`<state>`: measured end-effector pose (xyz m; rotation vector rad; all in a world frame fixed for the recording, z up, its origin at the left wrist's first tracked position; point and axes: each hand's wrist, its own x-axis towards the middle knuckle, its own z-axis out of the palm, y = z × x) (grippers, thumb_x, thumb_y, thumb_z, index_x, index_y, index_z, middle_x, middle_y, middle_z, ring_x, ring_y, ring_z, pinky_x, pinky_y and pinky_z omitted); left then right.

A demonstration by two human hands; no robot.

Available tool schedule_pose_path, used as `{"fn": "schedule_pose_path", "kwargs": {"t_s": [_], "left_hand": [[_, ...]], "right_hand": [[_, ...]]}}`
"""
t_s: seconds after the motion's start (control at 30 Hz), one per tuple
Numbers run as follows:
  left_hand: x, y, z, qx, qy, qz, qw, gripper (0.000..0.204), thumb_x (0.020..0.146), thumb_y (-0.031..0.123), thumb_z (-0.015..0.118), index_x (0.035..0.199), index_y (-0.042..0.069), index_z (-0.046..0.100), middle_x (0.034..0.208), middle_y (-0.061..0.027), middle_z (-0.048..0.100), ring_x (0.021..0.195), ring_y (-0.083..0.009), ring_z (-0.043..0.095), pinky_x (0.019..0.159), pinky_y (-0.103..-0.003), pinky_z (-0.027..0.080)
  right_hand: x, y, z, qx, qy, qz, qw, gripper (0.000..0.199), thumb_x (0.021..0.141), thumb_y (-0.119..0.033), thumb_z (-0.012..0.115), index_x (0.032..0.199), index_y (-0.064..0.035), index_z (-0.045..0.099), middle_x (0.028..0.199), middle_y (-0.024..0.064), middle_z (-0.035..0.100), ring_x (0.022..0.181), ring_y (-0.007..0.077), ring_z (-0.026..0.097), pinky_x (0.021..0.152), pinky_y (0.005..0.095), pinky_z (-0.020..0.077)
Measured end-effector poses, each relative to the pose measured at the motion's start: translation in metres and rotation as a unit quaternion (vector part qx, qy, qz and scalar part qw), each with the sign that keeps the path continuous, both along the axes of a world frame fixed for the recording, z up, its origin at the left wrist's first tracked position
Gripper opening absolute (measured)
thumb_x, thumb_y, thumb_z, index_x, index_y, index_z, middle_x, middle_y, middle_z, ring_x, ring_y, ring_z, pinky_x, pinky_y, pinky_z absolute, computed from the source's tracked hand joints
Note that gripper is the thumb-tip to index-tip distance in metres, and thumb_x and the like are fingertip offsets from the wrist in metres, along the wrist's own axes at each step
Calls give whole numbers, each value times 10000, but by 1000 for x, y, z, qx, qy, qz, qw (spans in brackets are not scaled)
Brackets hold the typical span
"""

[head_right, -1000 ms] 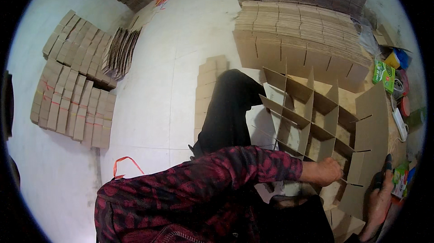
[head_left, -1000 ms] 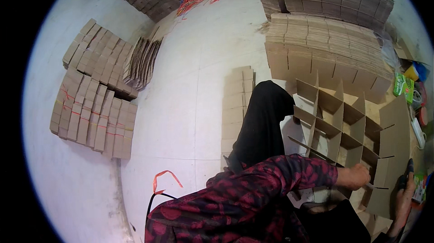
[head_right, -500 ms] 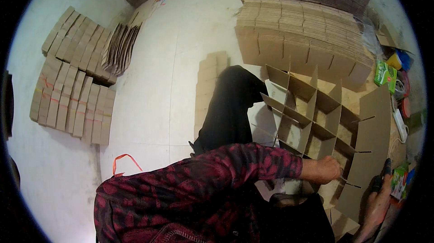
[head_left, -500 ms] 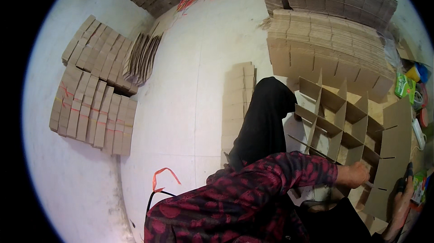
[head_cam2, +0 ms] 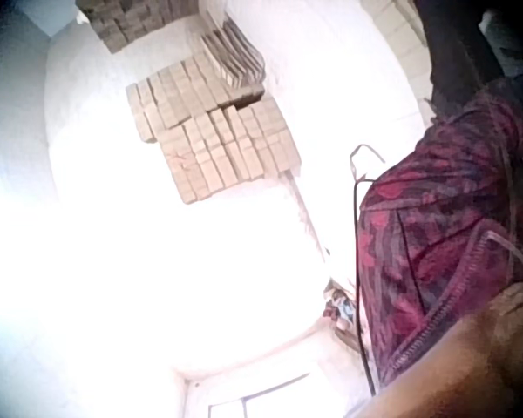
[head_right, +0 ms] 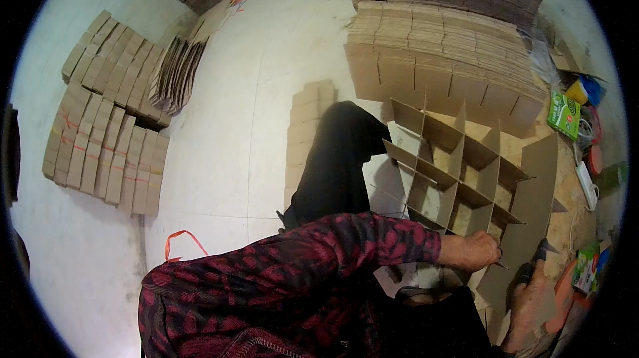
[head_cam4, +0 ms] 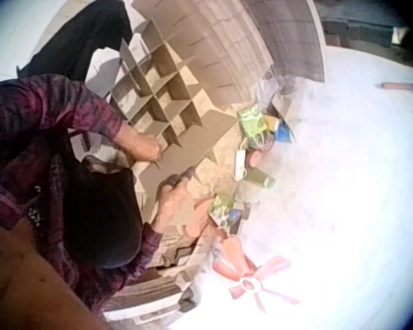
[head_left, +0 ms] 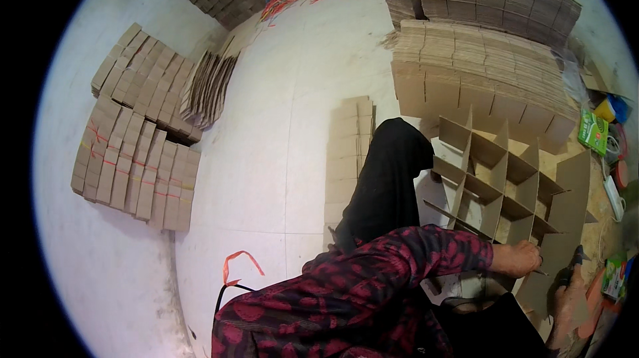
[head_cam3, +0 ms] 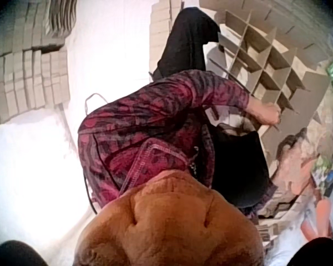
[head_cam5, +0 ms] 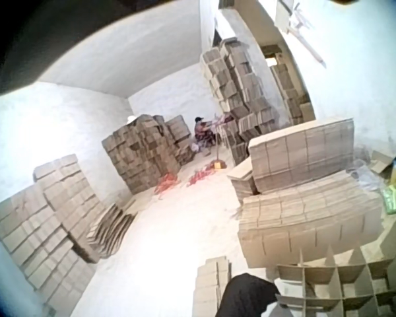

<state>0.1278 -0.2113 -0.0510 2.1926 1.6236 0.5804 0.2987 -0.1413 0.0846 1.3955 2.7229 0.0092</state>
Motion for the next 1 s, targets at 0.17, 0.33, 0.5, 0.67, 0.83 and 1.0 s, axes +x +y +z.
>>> {"fn": "schedule_pose_path", "kwargs": {"t_s": [0.17,0.33,0.5,0.67,0.83,1.0], "left_hand": [[3,4,-10,17,9,-7,1000,265,629,96,668,882,20,654,869,-177,649,850,-315,648,654,-425,520],[0,2,-5,-7,18,-1,1000,260,634,114,667,877,19,657,867,-172,642,862,-303,644,650,-406,517],[1,0,4,-81,56,-37,994,217,646,127,668,845,40,676,848,-148,656,861,-306,649,671,-414,510],[8,-3,4,-76,33,-13,996,174,666,133,677,823,64,704,865,-135,684,879,-297,665,714,-404,518],[17,2,-7,-43,44,-36,997,169,567,185,724,714,109,692,728,-107,666,723,-287,672,571,-418,524],[-11,-23,50,-133,15,-42,990,125,695,120,664,786,36,649,768,-182,646,775,-366,643,652,-454,511]], "right_hand": [[9,10,-64,-105,163,43,980,571,741,145,454,1305,66,416,783,270,488,708,360,514,666,394,449],[5,5,-64,-131,192,44,972,607,679,179,431,1279,90,414,790,263,457,720,351,497,665,385,436],[8,-2,-66,-83,69,68,992,535,750,134,431,1283,83,417,776,292,483,702,432,459,656,432,416],[27,-21,-101,-112,213,-13,970,554,732,100,448,1284,63,445,836,302,508,771,437,501,701,436,430],[34,-26,-84,-131,251,-66,957,464,709,-12,622,1171,-33,578,1014,231,627,942,358,605,807,415,483],[0,-15,-66,-52,212,95,971,344,691,29,570,1026,-53,577,709,209,606,674,418,591,562,497,456]]}}
